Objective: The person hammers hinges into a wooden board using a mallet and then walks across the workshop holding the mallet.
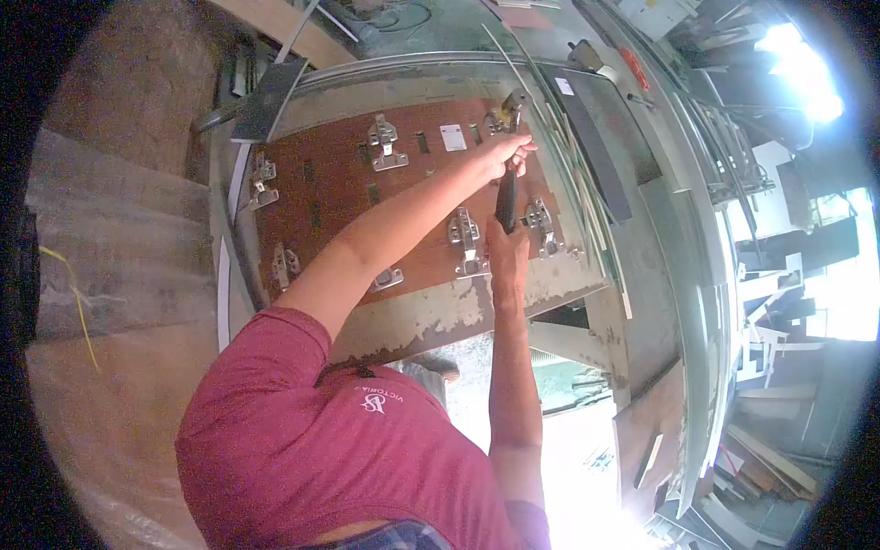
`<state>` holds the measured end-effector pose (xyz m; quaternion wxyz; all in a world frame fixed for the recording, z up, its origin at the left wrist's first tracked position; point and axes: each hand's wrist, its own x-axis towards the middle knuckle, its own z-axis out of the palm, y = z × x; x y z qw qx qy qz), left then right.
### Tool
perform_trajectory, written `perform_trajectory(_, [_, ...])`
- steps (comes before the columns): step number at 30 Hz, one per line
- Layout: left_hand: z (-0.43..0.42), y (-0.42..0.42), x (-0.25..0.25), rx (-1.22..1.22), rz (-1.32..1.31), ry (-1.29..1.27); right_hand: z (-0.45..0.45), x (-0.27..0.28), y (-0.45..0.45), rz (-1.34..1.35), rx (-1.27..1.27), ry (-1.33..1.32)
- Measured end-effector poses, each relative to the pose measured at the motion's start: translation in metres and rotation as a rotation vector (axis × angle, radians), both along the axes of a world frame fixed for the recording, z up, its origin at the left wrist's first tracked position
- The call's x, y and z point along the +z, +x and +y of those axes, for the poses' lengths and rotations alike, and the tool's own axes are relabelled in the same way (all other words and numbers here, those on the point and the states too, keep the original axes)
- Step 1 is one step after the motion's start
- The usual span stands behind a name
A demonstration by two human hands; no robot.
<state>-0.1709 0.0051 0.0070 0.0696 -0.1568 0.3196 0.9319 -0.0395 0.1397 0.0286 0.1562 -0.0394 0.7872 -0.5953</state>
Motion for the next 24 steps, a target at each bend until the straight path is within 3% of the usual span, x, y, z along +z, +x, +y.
perform_trajectory(8, [0.001,-0.029,-0.03,-0.032,-0.078,0.007,0.001,-0.012,-0.017,-0.067,-0.043,-0.099])
perform_trajectory(18, [0.001,-0.016,-0.018,-0.042,-0.058,0.045,0.004,-0.015,-0.016,0.01,-0.068,0.038])
perform_trajectory(24, [0.05,0.069,0.019,-0.128,0.071,-0.017,0.054,0.002,0.056,0.036,-0.005,0.051])
